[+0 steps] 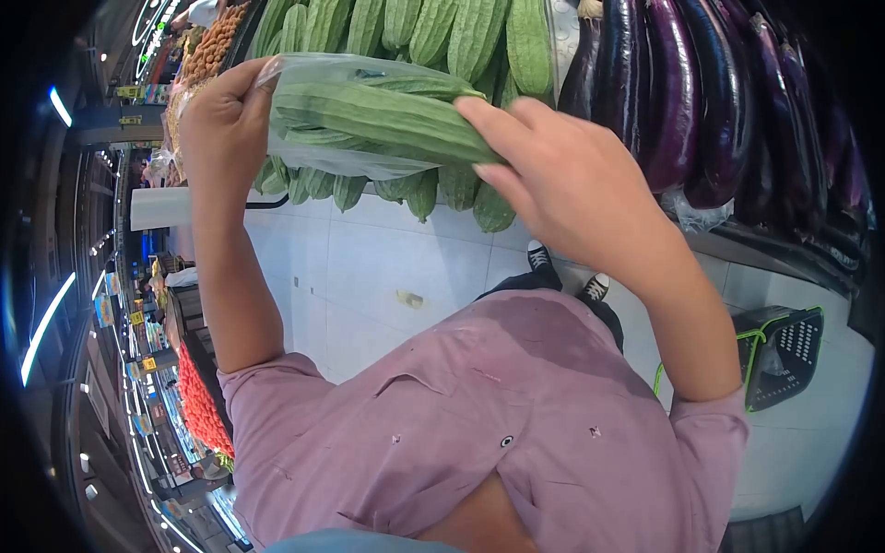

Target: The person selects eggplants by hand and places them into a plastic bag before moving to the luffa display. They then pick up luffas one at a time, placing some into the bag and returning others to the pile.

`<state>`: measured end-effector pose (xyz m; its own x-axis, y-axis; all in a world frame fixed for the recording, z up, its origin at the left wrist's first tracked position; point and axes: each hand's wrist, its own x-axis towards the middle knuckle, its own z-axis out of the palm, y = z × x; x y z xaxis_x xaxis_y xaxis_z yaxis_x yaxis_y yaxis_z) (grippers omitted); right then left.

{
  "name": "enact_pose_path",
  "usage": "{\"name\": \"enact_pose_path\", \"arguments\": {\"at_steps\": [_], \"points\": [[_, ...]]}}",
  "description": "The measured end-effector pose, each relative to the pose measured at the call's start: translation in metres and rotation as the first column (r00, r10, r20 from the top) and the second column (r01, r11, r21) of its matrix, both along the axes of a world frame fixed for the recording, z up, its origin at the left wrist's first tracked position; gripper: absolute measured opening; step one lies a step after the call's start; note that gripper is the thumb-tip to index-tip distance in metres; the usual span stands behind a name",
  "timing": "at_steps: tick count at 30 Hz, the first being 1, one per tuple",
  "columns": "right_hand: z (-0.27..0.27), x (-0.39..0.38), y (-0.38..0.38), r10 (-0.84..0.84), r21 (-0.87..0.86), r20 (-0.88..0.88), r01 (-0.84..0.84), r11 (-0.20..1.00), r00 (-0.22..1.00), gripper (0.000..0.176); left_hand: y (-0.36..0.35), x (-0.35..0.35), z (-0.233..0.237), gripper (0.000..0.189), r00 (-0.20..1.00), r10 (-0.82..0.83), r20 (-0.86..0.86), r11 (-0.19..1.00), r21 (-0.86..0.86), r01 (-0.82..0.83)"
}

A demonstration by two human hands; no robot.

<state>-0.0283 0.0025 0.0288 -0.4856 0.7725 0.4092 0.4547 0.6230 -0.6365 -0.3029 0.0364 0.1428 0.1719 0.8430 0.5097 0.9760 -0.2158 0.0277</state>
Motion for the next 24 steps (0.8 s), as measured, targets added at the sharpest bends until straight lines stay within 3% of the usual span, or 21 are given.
{"name": "enact_pose_path", "arguments": {"at_steps": [2, 8, 14, 18, 24], "points": [[0.007, -0.028, 0.019, -0.059, 0.197, 0.041, 0.05, 0.979, 0.997, 0.035, -0.001, 0.001, 0.002, 0.018, 1.0, 0.01, 0.006, 1.0, 0.005, -0.01], [0.024, -0.096, 0.06, -0.168, 0.265, 0.252, 0.099, 0.959, 0.953, 0.014, 0.003, 0.0, 0.006, 0.019, 0.999, -0.044, 0.012, 0.999, 0.031, 0.044], [0.035, -0.13, 0.075, -0.137, 0.23, 0.24, 0.08, 0.97, 0.961, 0.017, 0.011, -0.014, 0.005, 0.018, 0.998, -0.057, -0.005, 0.998, 0.003, 0.057], [0.012, -0.128, 0.097, -0.162, 0.296, 0.23, 0.09, 0.951, 0.96, 0.019, 0.014, -0.017, 0.003, 0.017, 0.993, -0.115, 0.011, 0.993, 0.005, 0.115], [0.008, -0.131, 0.095, -0.305, 0.222, 0.224, 0.257, 0.941, 0.926, 0.028, 0.03, -0.01, -0.002, 0.023, 0.976, -0.216, -0.009, 0.973, -0.089, 0.214]]}}
